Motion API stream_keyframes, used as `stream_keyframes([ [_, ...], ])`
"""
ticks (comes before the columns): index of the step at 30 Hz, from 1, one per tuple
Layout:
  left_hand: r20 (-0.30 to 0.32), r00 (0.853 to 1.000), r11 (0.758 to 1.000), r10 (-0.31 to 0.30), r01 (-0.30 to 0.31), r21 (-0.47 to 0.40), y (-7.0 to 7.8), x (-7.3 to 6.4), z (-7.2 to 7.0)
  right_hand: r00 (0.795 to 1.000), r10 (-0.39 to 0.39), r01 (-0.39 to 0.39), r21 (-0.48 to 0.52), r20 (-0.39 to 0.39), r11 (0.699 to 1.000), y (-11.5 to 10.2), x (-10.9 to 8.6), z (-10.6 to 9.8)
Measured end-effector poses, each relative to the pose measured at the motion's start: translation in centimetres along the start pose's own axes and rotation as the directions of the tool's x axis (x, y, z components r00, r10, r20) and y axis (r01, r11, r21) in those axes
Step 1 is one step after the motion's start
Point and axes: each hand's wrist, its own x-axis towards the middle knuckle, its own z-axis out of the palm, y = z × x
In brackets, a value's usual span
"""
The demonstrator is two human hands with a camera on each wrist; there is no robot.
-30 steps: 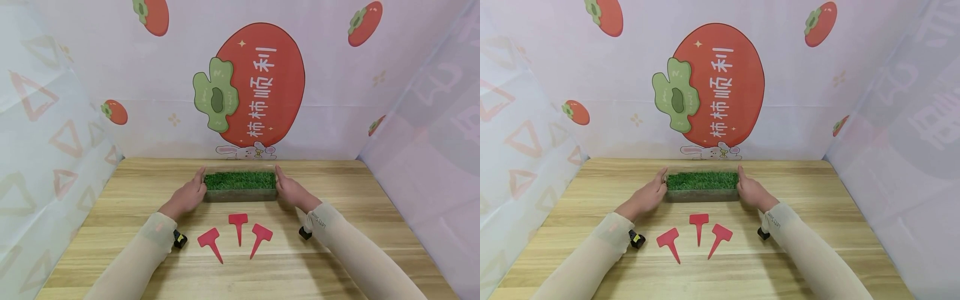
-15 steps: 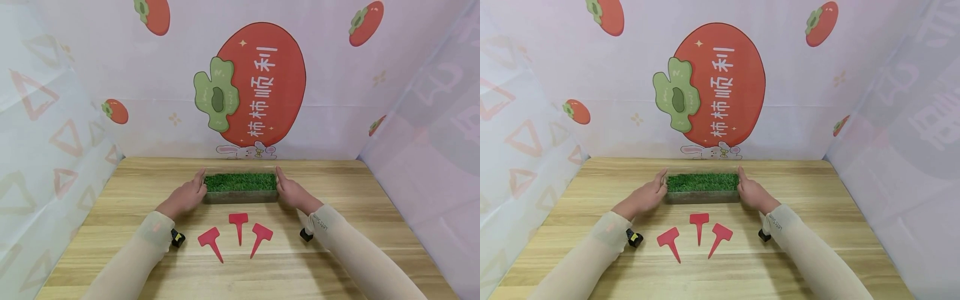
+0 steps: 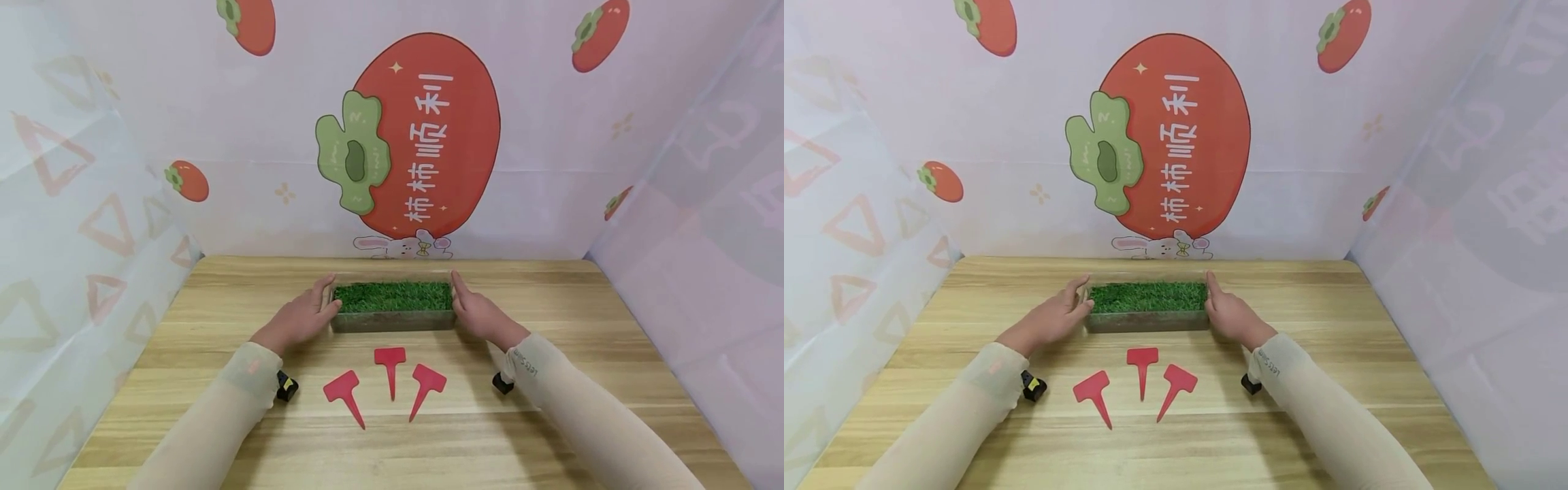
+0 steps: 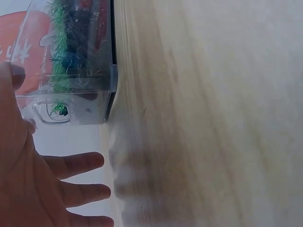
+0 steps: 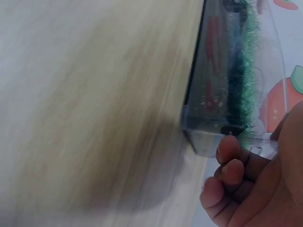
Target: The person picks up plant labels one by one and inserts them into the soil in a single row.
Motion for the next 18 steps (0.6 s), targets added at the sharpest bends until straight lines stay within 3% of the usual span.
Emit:
stream_keyframes([
  [8,0.02,1.0,0.999,0.009,-0.008,-0.046,0.45,0.13,0.12,1.0,-0.01,0.007,-0.078,-0.026,0.997,0.46,-0.29,-0.34],
  [12,0.043,0.999,0.999,-0.009,0.01,-0.034,0.35,0.18,0.16,0.995,-0.048,0.039,-0.101,-0.088,0.994,0.6,-0.39,-0.12],
  [15,0.052,0.999,1.0,-0.017,0.018,-0.02,0.31,0.15,0.1,0.979,-0.09,0.068,-0.125,-0.182,0.99,0.83,-0.51,0.32],
  [18,0.052,0.998,1.0,-0.019,0.02,-0.016,0.22,0.14,0.1,0.945,-0.147,0.104,-0.158,-0.292,0.982,0.81,-0.82,0.53],
])
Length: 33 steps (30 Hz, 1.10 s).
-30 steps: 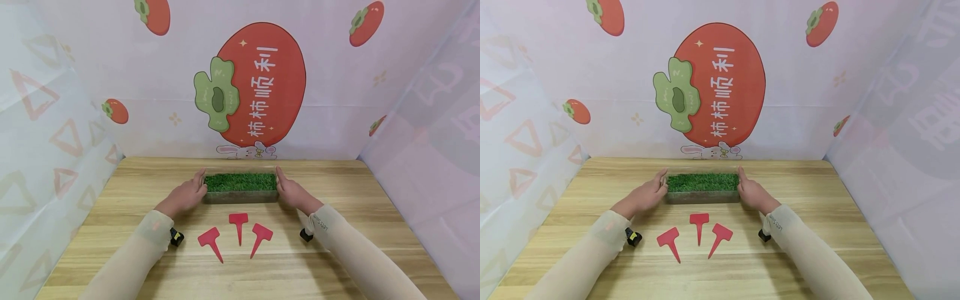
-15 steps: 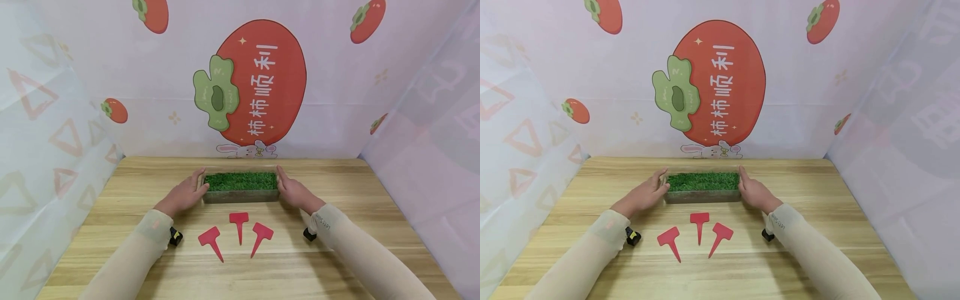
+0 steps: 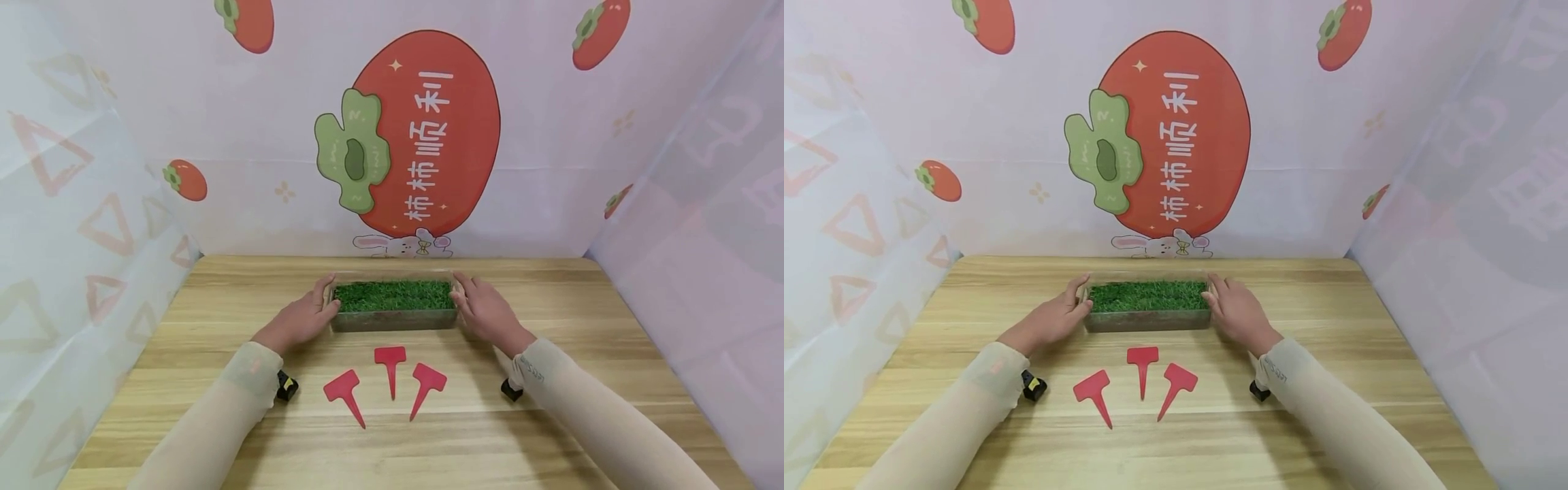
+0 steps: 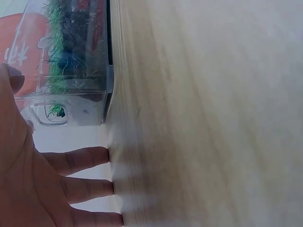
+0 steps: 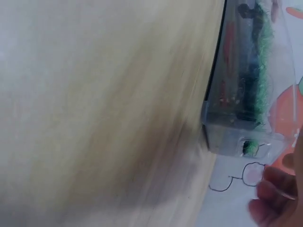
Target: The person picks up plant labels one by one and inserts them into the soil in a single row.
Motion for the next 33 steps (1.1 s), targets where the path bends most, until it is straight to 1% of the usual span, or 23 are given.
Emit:
stream_keyframes([
  [3,-0.004,1.0,1.0,0.001,-0.001,0.003,-0.1,0.0,0.0,0.993,-0.057,0.056,-0.014,-0.107,0.998,-0.4,-0.4,-0.2],
  [5,-0.006,1.0,1.0,-0.001,0.001,0.002,-0.1,0.0,0.0,0.984,-0.09,0.091,-0.001,-0.152,0.996,-1.0,-0.7,-0.5],
  [7,-0.01,1.0,1.0,0.001,-0.001,0.004,-0.1,0.0,0.1,0.979,-0.121,0.124,0.007,-0.166,0.992,-1.7,-1.2,-0.7],
  [9,-0.014,1.0,1.0,0.004,-0.004,0.006,-0.1,0.0,0.1,0.978,-0.143,0.148,0.02,-0.155,0.989,-2.5,-1.7,-0.7],
  [14,-0.021,1.0,1.0,0.004,-0.004,0.006,0.0,0.0,0.2,0.983,-0.176,0.178,0.027,-0.056,0.984,-4.6,-3.4,-0.3],
  [19,-0.017,1.0,1.0,0.005,-0.005,-0.004,0.0,0.0,0.1,0.983,-0.169,0.168,0.023,0.074,0.986,-6.4,-4.7,0.3],
  [22,-0.014,1.0,1.0,0.003,-0.003,-0.007,0.0,0.0,0.1,0.975,-0.156,0.154,0.026,0.161,0.988,-7.0,-5.2,0.8],
  [25,-0.009,1.0,1.0,-0.002,0.002,-0.015,-0.1,0.0,0.1,0.963,-0.14,0.136,0.035,0.231,0.99,-7.1,-5.6,1.4],
  [28,-0.003,1.0,1.0,-0.002,0.002,-0.015,0.0,0.1,0.1,0.953,-0.13,0.124,0.039,0.275,0.992,-7.1,-6.0,2.0],
  [33,-0.002,1.0,1.0,-0.003,0.003,-0.01,0.1,0.0,0.0,0.939,-0.115,0.106,0.048,0.324,0.993,-7.0,-6.2,2.5],
])
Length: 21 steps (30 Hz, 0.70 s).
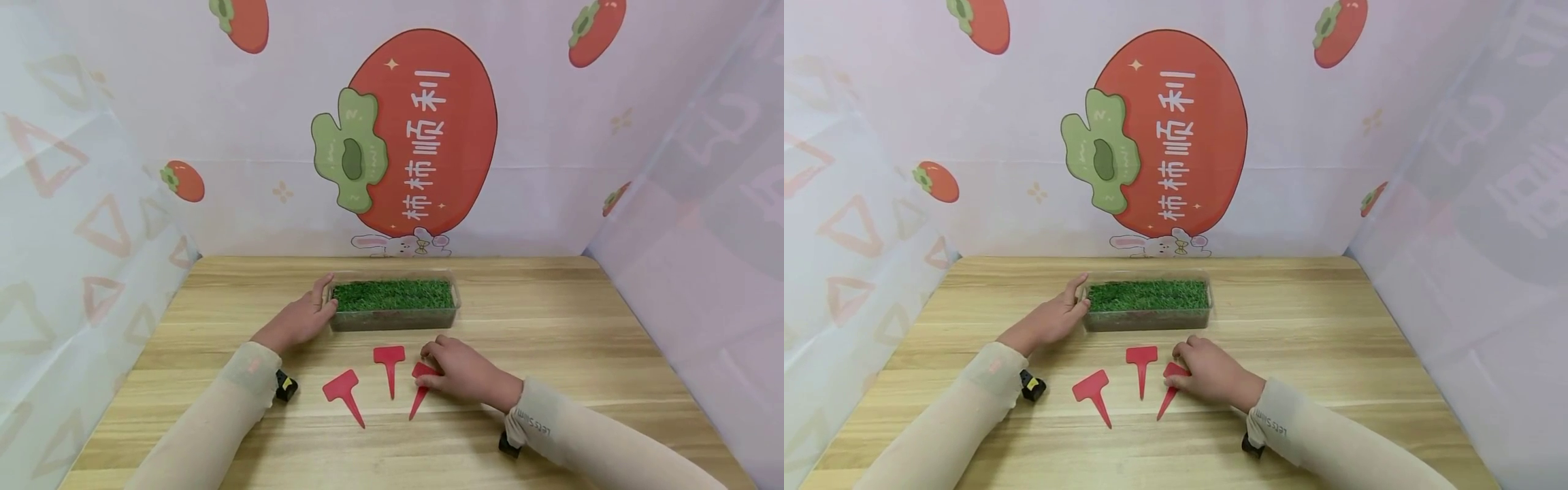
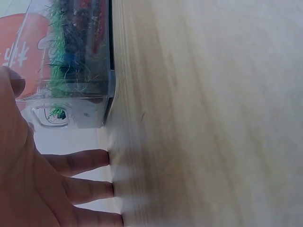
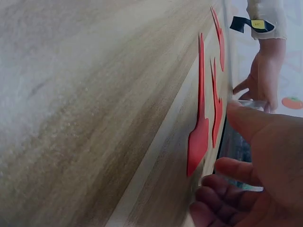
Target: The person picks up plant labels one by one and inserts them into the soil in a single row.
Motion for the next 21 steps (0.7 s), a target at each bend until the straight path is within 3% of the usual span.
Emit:
stream_keyframes([
  [21,-0.026,1.0,1.0,0.019,-0.019,0.003,0.0,-0.1,0.2,0.998,0.043,-0.043,0.022,0.038,0.999,-1.5,0.3,0.1],
])
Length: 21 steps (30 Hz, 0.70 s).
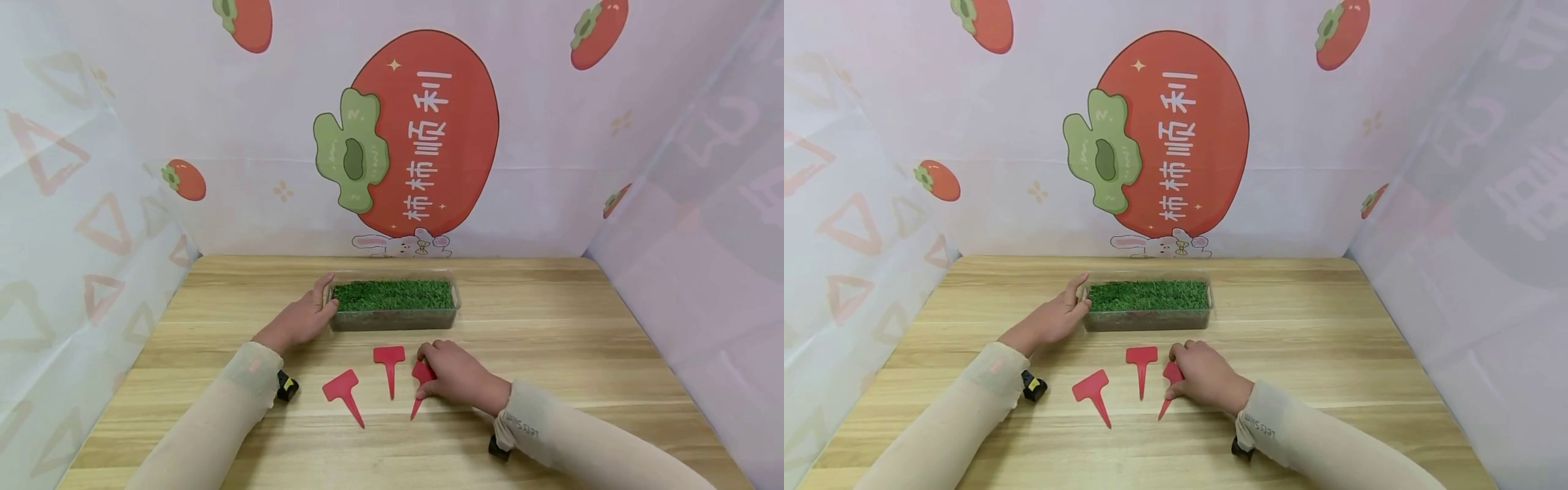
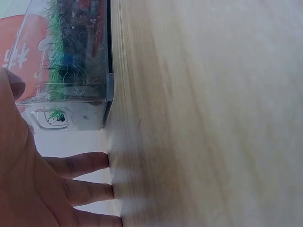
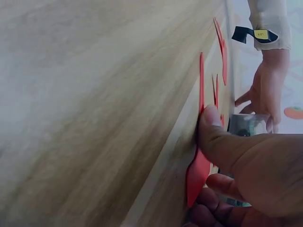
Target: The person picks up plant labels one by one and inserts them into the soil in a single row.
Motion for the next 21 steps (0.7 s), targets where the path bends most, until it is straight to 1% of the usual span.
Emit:
stream_keyframes([
  [3,-0.001,1.0,1.0,-0.003,0.003,-0.002,0.0,0.04,0.06,1.0,-0.001,0.001,-0.008,0.003,1.0,-0.1,0.08,-0.01],
  [6,-0.005,1.0,1.0,-0.006,0.006,-0.004,-0.06,0.16,0.15,1.0,-0.017,0.017,0.009,-0.001,1.0,-0.15,0.18,-0.07],
  [11,-0.004,1.0,1.0,-0.009,0.009,0.001,-0.13,0.2,0.21,0.998,-0.052,0.053,0.037,-0.031,0.998,-0.16,0.27,-0.07],
  [17,0.002,1.0,1.0,-0.011,0.011,0.0,0.04,-0.02,0.05,0.99,-0.109,0.107,-0.028,-0.088,0.994,-0.38,0.17,-0.41],
  [21,0.003,1.0,1.0,-0.01,0.01,0.001,0.07,-0.04,0.01,0.978,-0.161,0.154,-0.06,-0.13,0.986,-0.62,-0.01,-0.94],
])
